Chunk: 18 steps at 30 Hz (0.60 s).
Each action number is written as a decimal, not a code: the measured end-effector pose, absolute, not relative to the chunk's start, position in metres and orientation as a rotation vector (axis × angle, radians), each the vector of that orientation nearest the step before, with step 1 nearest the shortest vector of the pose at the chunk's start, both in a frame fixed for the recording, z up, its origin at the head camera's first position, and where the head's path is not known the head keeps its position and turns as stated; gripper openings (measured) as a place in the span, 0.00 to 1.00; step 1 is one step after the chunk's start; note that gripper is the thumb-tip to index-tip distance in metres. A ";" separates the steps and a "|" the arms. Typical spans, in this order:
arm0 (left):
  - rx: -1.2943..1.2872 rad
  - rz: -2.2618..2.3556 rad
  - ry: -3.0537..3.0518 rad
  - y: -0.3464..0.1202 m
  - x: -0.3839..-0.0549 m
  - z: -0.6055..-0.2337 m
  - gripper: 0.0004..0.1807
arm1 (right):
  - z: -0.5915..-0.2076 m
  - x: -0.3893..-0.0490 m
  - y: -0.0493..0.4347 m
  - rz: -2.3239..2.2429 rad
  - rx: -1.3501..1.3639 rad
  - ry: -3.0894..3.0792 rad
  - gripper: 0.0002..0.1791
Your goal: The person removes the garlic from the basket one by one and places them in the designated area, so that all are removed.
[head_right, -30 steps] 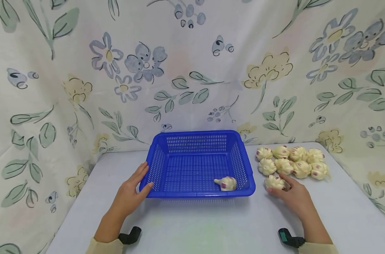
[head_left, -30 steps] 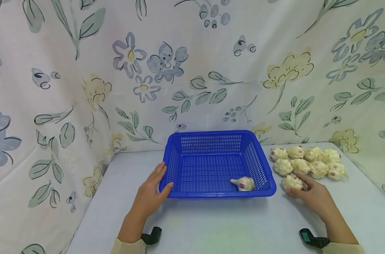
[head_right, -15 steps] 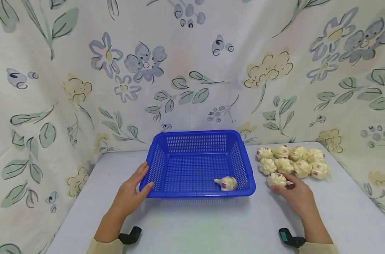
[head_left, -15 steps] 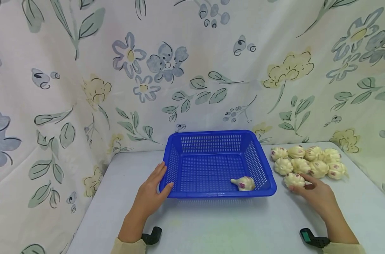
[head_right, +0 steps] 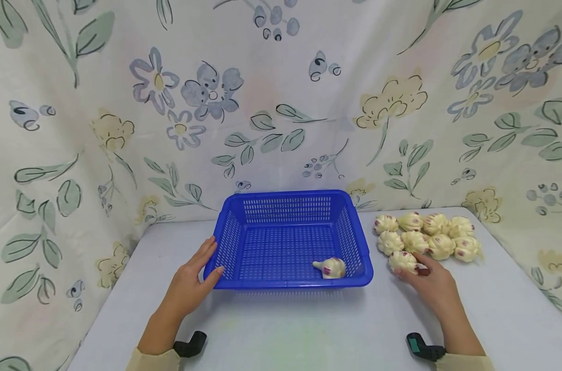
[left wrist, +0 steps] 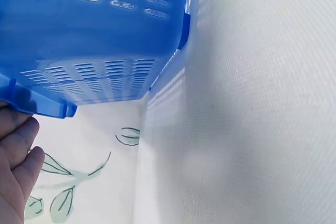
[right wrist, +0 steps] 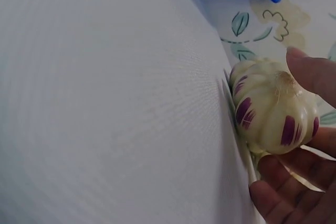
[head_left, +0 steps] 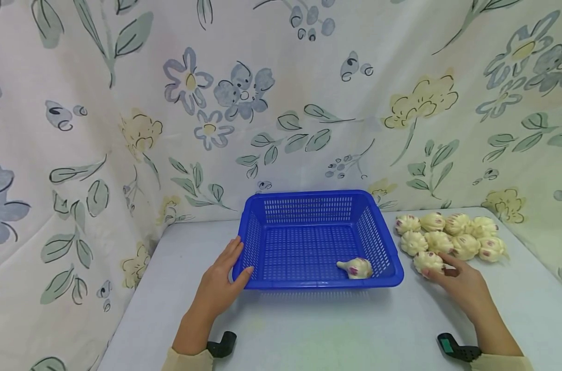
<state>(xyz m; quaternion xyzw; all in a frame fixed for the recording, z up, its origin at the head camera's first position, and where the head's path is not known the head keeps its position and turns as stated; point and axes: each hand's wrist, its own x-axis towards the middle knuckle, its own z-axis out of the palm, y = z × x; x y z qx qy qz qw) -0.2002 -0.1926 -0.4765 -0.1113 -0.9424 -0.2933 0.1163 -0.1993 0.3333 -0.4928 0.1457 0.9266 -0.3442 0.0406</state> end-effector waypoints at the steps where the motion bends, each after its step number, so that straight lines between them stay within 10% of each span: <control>1: -0.325 -0.859 -2.761 -0.193 -0.200 -0.476 0.38 | -0.493 -0.199 0.333 -1.055 0.446 2.836 0.57; 18: -0.321 -0.857 -2.763 -0.192 -0.199 -0.475 0.38 | -0.491 -0.201 0.332 -1.035 0.476 2.814 0.57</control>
